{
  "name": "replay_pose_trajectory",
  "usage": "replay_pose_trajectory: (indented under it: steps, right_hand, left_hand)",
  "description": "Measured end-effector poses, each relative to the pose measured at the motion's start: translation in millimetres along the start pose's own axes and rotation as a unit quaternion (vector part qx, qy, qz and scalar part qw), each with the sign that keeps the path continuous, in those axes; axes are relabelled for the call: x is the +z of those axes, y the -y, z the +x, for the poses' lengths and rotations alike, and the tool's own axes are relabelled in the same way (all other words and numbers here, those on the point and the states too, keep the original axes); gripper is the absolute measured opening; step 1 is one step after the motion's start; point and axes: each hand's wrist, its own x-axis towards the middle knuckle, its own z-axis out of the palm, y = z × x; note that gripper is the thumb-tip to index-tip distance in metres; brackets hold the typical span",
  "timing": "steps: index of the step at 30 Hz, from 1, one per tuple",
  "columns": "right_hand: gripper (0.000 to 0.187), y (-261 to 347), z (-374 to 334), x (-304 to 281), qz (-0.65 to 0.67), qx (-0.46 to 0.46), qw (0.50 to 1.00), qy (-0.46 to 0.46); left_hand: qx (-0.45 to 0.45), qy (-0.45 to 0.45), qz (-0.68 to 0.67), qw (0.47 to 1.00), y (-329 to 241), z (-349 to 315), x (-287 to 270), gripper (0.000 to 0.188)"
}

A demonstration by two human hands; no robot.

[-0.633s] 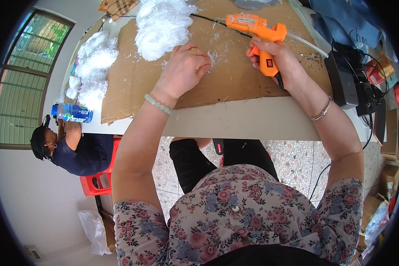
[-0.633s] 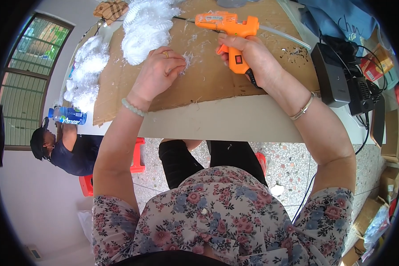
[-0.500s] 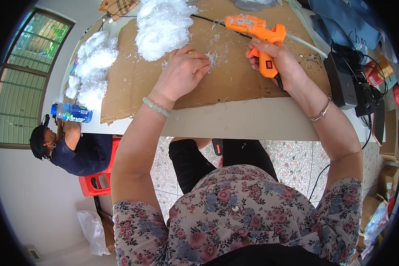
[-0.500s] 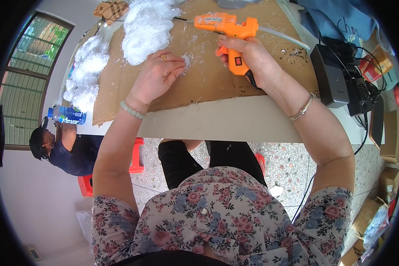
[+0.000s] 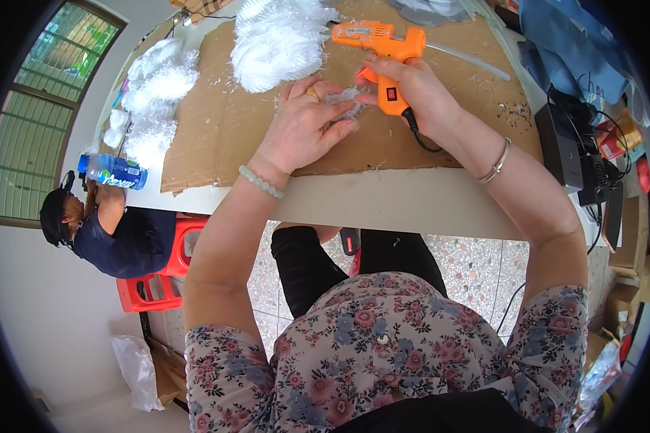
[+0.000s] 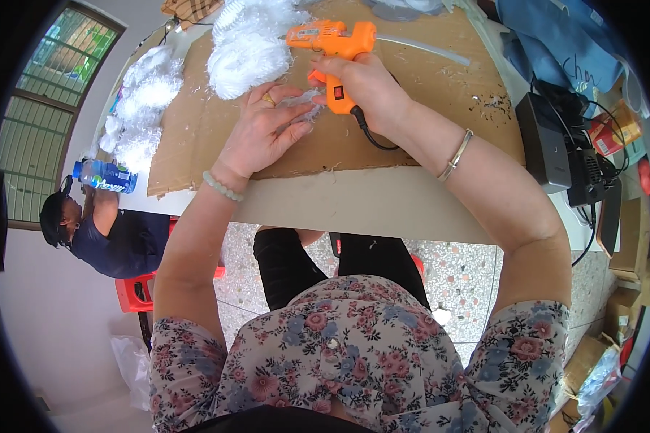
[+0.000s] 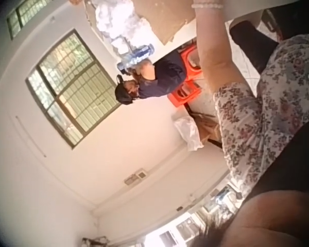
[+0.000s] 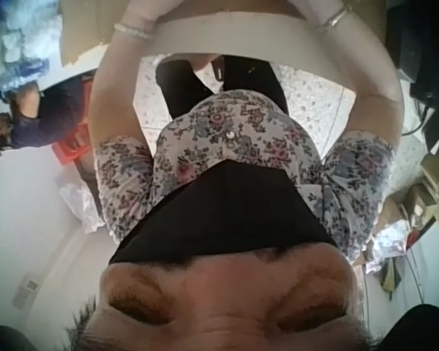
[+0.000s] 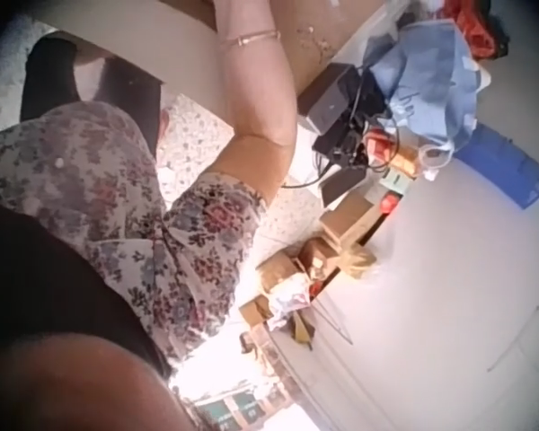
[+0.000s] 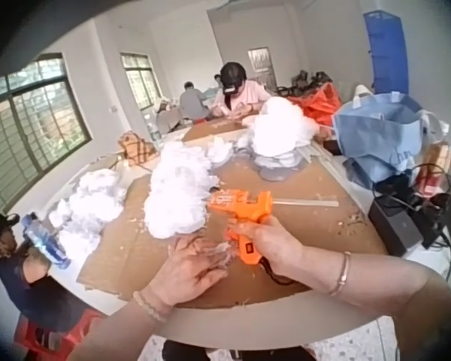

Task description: Using a hot glue gun to attach white cotton fluff to cloud-shaped paper cutouts on a cardboard-covered table.

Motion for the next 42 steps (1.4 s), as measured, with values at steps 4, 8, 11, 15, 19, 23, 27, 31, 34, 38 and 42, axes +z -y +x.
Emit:
replay_pose_trajectory:
  steps: [4, 8, 11, 15, 19, 23, 27, 31, 34, 38, 42]
  right_hand:
    - [0.029, -10.4, 9.8, 5.5, 0.002, 0.019, 1.000, -0.019]
    - [0.028, -14.5, 13.6, 1.7, 0.000, 0.017, 1.000, -0.021]
    - [0.027, -16.7, 12.9, 4.9, 0.002, -0.006, 1.000, -0.029]
    - [0.027, -15.4, 12.5, 2.8, 0.002, -0.004, 1.000, -0.016]
    - [0.027, -12.0, 9.4, 2.3, -0.006, 0.023, 1.000, -0.020]
    - [0.028, -17.0, 12.6, 2.3, 0.007, 0.020, 1.000, -0.019]
    - [0.029, -14.5, 10.3, 3.2, 0.002, 0.008, 1.000, -0.023]
    - [0.027, -6.1, 8.3, 1.5, 0.003, -0.014, 1.000, -0.010]
    - [0.027, -4.5, 6.6, 4.8, -0.004, -0.030, 1.000, -0.003]
    - [0.030, -12.9, 5.0, 5.6, -0.057, -0.018, 0.998, 0.013]
    - [0.031, -11.3, 2.9, 8.2, -0.107, 0.009, 0.994, 0.011]
  left_hand:
    - [-0.005, -0.004, -0.003, 1.000, -1.2, 0.4, 0.6, 0.025]
    - [-0.030, -0.005, -0.049, 0.998, 10.9, -6.0, -1.0, 0.025]
    - [-0.182, -0.058, -0.240, 0.952, 16.9, -12.9, -14.7, 0.028]
    - [-0.232, -0.126, -0.212, 0.941, 4.6, -17.2, -27.7, 0.030]
    - [0.007, -0.026, 0.008, 1.000, -39.8, -15.7, -20.7, 0.036]
    - [0.032, 0.013, 0.054, 0.998, -47.9, -11.5, -15.2, 0.041]
    - [0.012, 0.027, 0.077, 0.997, -40.7, -12.6, -8.5, 0.041]
    - [-0.004, -0.001, 0.040, 0.999, -35.4, -13.1, -4.1, 0.038]
    - [-0.028, -0.015, -0.006, 0.999, -32.2, -13.2, -2.5, 0.035]
    - [-0.043, -0.003, -0.038, 0.998, -29.8, -11.1, -4.1, 0.029]
    - [-0.096, -0.003, -0.205, 0.974, -17.5, -14.4, -10.7, 0.025]
